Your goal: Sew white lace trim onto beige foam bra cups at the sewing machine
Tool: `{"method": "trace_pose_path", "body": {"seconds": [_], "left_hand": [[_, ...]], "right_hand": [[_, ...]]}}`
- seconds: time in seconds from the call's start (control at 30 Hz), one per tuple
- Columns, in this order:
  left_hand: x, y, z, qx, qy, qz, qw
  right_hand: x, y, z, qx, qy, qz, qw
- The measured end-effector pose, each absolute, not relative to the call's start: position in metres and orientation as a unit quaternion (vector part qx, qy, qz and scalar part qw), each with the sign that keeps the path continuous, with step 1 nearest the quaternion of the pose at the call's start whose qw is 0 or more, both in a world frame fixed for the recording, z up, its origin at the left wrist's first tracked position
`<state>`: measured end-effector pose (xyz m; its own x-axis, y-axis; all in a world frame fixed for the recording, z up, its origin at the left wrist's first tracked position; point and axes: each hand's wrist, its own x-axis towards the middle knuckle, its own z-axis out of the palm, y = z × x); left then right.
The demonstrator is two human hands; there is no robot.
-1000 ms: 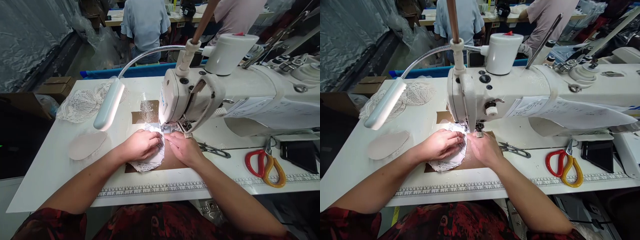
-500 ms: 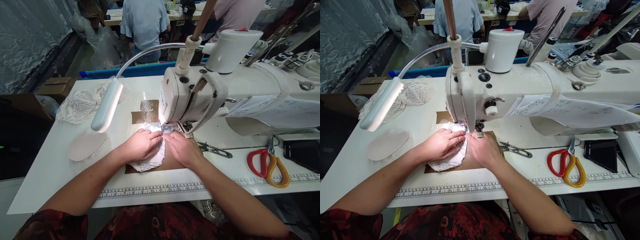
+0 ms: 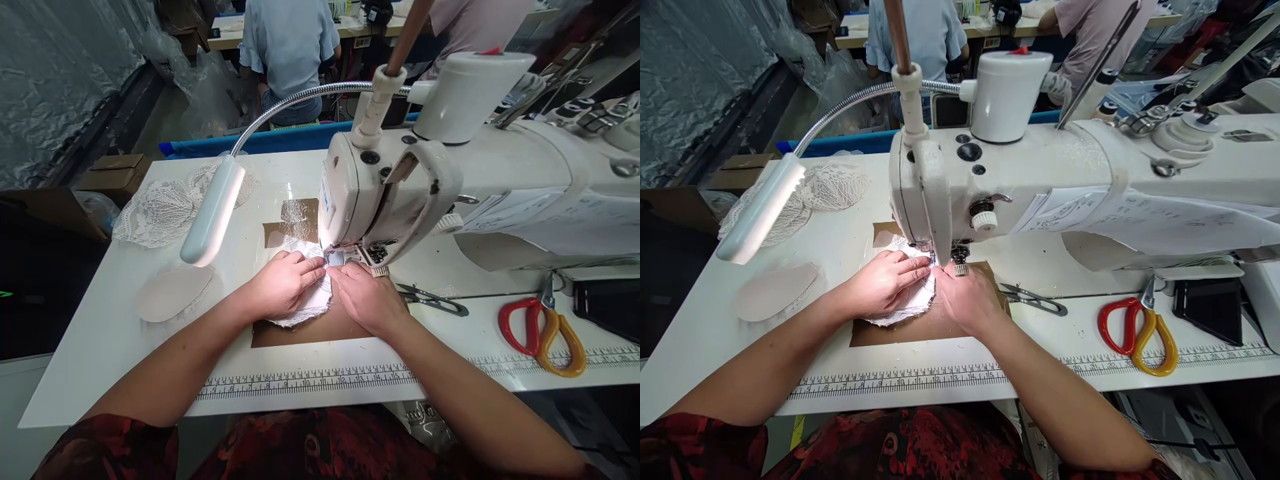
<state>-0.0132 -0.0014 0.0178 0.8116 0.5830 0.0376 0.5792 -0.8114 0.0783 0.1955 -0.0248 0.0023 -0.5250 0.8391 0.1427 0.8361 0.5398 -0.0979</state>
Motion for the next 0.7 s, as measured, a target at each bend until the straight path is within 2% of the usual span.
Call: {"method": "trace_pose_path", "body": {"seconds": [0.7], "left_hand": [[-0.0173,0.0083,0.01,0.951,0.288,0.083,0.071]], "right_hand": [[0.2008,-0.0246,0.0002,-0.457,-0.879,0.055,0.128]]}}
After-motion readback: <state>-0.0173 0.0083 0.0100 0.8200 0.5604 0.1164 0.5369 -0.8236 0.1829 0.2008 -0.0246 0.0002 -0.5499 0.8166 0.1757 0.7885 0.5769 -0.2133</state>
